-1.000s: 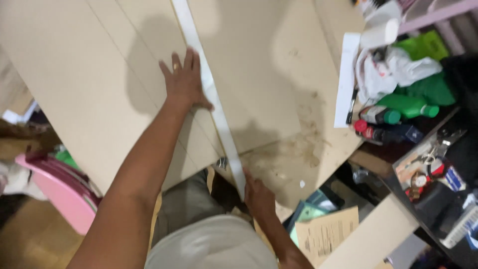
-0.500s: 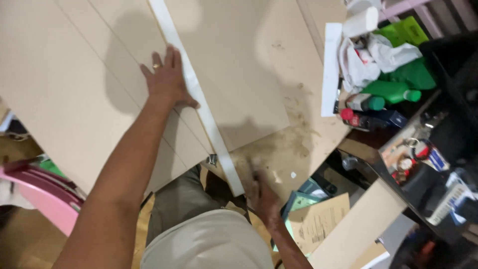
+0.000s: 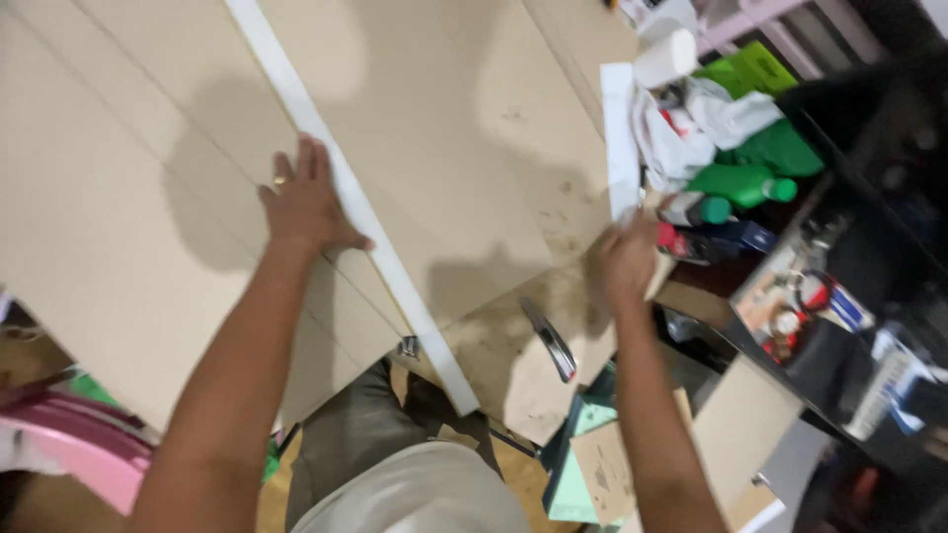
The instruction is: Measuring and cutting large boards using a straight edge and a utility knife on a cluttered workspace.
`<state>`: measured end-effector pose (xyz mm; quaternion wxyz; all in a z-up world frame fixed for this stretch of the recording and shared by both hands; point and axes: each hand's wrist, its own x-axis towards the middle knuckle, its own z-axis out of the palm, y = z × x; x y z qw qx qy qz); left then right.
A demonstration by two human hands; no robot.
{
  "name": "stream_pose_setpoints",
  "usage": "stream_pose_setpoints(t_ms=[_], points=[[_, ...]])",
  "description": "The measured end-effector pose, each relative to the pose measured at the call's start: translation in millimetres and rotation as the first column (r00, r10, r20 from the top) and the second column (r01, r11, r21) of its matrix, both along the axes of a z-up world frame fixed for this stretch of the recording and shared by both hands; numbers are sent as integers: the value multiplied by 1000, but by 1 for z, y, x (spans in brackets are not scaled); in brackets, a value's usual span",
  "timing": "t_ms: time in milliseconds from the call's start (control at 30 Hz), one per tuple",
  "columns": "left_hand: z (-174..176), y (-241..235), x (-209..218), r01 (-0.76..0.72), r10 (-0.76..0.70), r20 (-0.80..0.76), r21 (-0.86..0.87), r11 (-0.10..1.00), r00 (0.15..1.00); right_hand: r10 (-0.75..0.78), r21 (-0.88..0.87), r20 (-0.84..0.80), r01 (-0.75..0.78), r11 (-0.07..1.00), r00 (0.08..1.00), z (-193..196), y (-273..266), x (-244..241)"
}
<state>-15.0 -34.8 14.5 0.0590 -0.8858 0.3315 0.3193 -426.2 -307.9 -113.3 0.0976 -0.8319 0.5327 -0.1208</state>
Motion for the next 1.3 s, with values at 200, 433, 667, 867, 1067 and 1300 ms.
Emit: stream_pose_setpoints(t_ms=[200,433,667,867,1067,1300], points=[[5,3,0,-20,20,-58,-1,1000,998,-125,61,-530,185,981,839,32,-51,64],[11,5,3,-44,43,-93,-17,999,995,-182,356,263,80,931,948,56,5,103],[9,9,6,-41,36,-143,-34,999,989,-156,628,593,-332,704,790,93,70,185],[1,13,10,-29,26,-171,-16,999,985,-140,498,600,-230,836,788,112,66,223],[-3,14,9,-19,15,-143,-22,1000,990,-186,595,559,-233,769,808,97,59,245],[-3,16,9,-7,3,-128,-31,999,992,37,405,480,-259,877,877,70,32,241]])
